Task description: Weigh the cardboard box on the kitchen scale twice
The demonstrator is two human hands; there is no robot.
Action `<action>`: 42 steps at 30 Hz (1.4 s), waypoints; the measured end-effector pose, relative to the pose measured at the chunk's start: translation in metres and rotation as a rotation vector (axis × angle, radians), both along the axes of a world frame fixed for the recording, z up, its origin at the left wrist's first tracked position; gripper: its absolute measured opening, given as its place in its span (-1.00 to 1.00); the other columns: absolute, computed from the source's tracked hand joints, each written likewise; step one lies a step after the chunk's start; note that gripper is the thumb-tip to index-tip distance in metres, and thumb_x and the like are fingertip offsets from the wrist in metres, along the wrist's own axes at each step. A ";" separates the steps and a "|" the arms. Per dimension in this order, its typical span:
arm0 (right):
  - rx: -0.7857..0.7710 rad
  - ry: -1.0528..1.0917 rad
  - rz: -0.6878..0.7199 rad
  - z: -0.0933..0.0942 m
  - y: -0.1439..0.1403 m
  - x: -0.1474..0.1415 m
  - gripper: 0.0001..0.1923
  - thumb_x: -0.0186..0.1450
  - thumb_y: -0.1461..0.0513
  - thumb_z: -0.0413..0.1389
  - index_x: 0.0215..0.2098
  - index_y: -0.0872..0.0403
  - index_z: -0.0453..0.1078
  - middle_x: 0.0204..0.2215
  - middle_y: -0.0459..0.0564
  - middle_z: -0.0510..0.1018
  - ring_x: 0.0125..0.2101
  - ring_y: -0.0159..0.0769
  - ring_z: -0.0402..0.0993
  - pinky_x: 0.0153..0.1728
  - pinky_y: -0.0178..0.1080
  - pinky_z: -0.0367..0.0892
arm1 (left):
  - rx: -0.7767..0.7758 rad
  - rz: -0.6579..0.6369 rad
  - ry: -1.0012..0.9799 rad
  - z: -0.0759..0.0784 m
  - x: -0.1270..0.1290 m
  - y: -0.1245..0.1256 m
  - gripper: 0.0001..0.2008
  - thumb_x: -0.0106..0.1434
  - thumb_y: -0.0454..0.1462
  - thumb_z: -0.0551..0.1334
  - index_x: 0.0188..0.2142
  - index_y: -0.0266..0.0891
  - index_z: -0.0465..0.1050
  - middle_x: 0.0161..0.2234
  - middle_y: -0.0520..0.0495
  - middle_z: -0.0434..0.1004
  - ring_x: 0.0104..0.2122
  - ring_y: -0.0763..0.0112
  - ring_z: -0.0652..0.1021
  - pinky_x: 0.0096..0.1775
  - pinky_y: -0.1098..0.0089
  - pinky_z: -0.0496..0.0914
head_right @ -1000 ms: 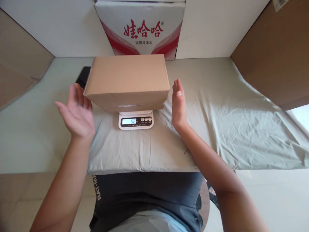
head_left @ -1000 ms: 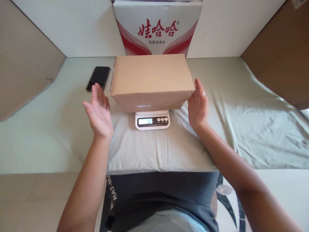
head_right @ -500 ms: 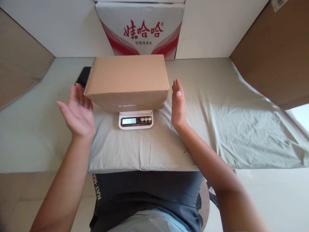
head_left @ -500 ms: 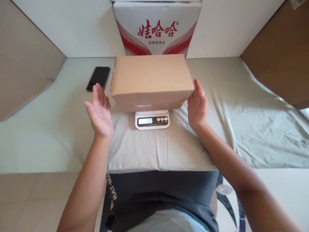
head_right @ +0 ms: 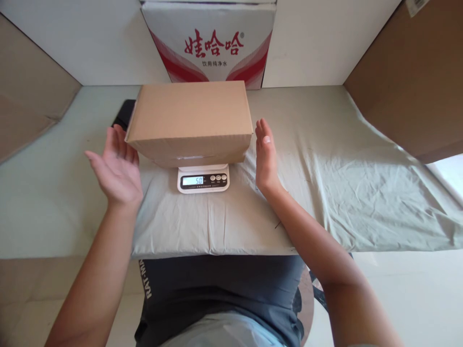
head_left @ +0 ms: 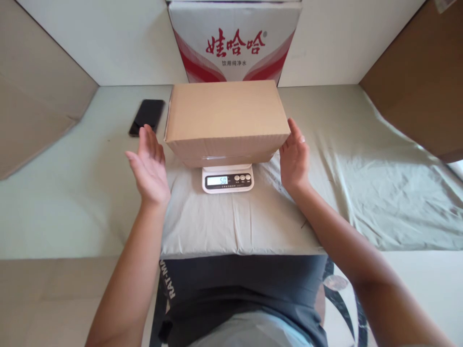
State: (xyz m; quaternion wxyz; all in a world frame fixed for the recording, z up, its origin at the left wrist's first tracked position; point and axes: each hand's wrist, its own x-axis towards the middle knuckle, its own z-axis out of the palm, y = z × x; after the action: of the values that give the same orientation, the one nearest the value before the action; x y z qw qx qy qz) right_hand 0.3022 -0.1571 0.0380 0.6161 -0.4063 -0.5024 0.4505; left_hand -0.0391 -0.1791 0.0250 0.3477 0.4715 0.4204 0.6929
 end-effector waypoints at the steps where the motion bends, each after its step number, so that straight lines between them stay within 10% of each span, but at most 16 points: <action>1: -0.002 -0.005 -0.002 0.000 0.000 0.000 -0.16 0.27 -0.40 0.00 0.39 -0.28 0.25 0.54 -0.18 0.23 0.61 -0.02 -0.03 0.64 0.20 -0.15 | -0.004 0.004 0.002 0.002 0.001 -0.001 -0.04 0.23 0.51 -0.06 0.37 0.09 0.38 0.57 0.00 0.11 0.59 0.16 0.05 0.57 0.04 -0.14; 42: 0.009 -0.019 -0.005 0.002 0.002 0.001 -0.14 0.28 -0.39 -0.04 0.39 -0.23 0.27 0.50 -0.12 0.30 0.58 0.03 0.06 0.62 0.20 -0.08 | -0.017 0.009 -0.003 0.003 0.002 -0.001 0.00 0.21 0.53 -0.07 0.37 0.03 0.38 0.58 -0.08 0.10 0.59 0.11 0.06 0.57 0.01 -0.15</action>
State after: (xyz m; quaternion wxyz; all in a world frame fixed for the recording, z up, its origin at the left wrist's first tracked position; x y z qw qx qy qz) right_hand 0.3027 -0.1547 0.0401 0.6142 -0.4089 -0.5095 0.4427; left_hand -0.0368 -0.1803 0.0277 0.3493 0.4655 0.4279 0.6915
